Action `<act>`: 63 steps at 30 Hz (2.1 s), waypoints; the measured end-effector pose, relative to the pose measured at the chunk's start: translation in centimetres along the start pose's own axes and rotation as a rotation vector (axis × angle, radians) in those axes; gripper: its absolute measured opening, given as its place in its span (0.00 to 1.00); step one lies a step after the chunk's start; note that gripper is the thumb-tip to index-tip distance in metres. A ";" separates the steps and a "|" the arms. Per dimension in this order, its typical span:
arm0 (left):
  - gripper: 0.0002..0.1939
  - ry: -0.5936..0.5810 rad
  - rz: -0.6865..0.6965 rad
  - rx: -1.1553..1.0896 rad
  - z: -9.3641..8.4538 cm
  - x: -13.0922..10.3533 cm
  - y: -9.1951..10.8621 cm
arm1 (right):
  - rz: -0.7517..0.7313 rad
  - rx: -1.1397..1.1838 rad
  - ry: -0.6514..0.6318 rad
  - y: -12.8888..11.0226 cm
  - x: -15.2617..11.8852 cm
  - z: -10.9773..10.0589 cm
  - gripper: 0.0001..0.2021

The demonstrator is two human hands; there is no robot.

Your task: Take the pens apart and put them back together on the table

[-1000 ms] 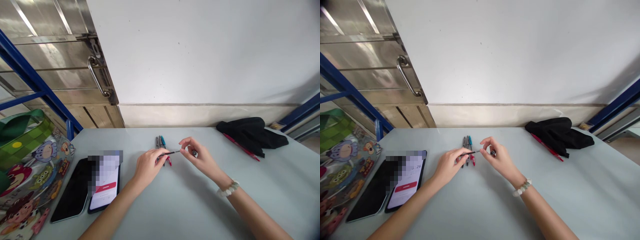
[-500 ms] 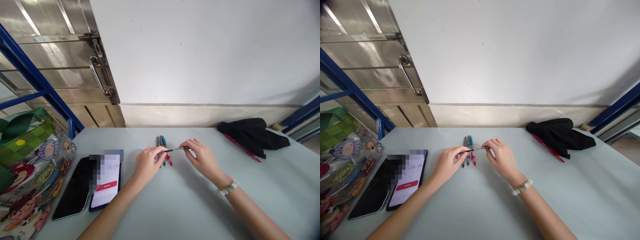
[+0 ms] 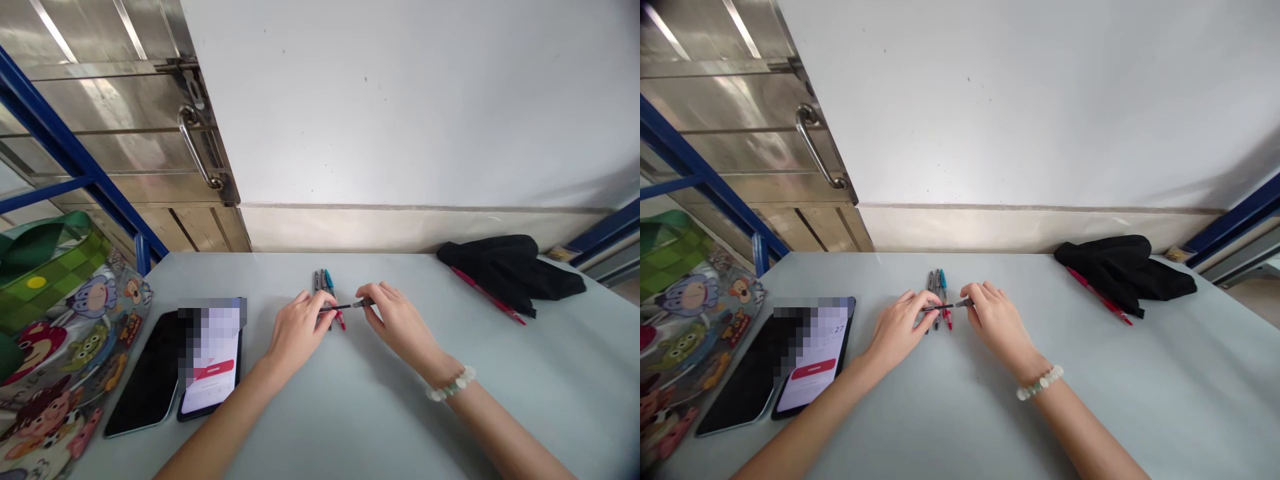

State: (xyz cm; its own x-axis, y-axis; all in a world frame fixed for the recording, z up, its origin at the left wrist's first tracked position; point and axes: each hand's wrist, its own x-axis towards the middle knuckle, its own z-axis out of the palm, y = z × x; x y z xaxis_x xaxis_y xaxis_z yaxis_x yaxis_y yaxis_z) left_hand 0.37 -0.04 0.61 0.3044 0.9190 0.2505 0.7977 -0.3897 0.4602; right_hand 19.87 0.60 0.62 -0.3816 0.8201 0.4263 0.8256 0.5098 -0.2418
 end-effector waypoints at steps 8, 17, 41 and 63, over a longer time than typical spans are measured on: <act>0.06 -0.033 0.046 0.001 0.3 -0.2 0.1 | 0.072 -0.069 -0.057 -0.6 -0.2 0.1 0.08; 0.07 -0.084 0.075 -0.025 0.7 -0.3 0.0 | 0.049 0.287 -0.158 -1.8 -0.3 0.6 0.04; 0.03 0.061 0.236 0.132 0.5 0.0 -0.6 | 0.189 0.552 -0.256 -1.5 -0.5 0.8 0.07; 0.04 0.104 0.098 0.073 0.6 -0.2 -0.5 | 0.130 0.271 -0.257 -1.6 -0.2 0.4 0.07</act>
State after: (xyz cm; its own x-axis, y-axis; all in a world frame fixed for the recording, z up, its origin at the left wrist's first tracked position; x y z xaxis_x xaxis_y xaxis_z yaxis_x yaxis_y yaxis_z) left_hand 0.25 -0.02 -0.18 0.3300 0.8645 0.3792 0.8041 -0.4678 0.3668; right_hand 18.42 -0.29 0.56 -0.4007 0.9033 0.1534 0.7475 0.4191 -0.5154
